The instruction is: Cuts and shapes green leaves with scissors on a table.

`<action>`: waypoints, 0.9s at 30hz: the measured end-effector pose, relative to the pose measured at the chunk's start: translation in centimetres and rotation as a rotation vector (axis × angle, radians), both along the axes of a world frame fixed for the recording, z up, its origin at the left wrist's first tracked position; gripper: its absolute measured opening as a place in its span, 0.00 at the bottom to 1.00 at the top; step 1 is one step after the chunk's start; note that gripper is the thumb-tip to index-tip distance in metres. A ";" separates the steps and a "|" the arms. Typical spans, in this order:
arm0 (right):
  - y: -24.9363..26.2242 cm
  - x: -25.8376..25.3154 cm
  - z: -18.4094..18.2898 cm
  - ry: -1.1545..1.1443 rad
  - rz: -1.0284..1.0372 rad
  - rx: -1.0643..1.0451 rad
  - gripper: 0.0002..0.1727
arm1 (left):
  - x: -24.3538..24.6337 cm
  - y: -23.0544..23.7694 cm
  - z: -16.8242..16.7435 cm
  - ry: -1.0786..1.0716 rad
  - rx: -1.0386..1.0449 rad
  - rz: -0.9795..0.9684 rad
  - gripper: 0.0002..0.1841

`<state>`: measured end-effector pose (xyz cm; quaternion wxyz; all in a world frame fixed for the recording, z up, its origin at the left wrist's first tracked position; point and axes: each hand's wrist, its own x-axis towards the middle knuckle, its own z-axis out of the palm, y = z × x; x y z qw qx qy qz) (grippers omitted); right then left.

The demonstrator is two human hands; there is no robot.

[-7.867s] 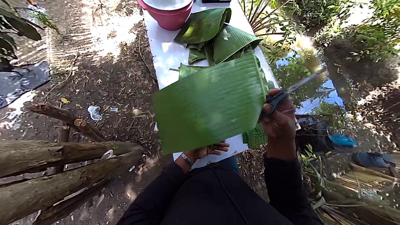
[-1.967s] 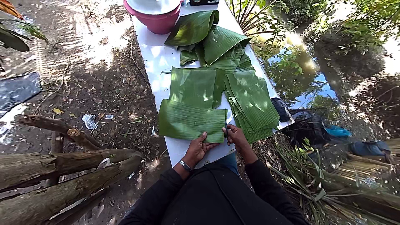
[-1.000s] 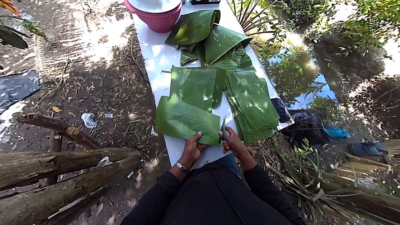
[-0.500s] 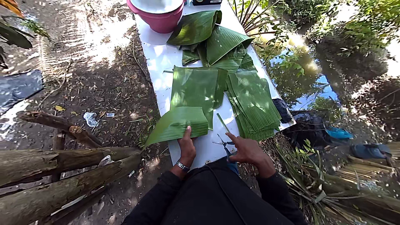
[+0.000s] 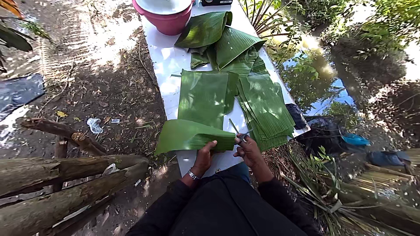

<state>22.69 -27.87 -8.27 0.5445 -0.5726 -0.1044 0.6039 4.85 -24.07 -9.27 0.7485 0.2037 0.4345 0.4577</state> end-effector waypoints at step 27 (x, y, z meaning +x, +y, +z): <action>8.4 18.1 0.2 -0.561 -0.723 -0.032 0.23 | -0.7 1.4 -2.2 0.108 0.147 -0.454 0.17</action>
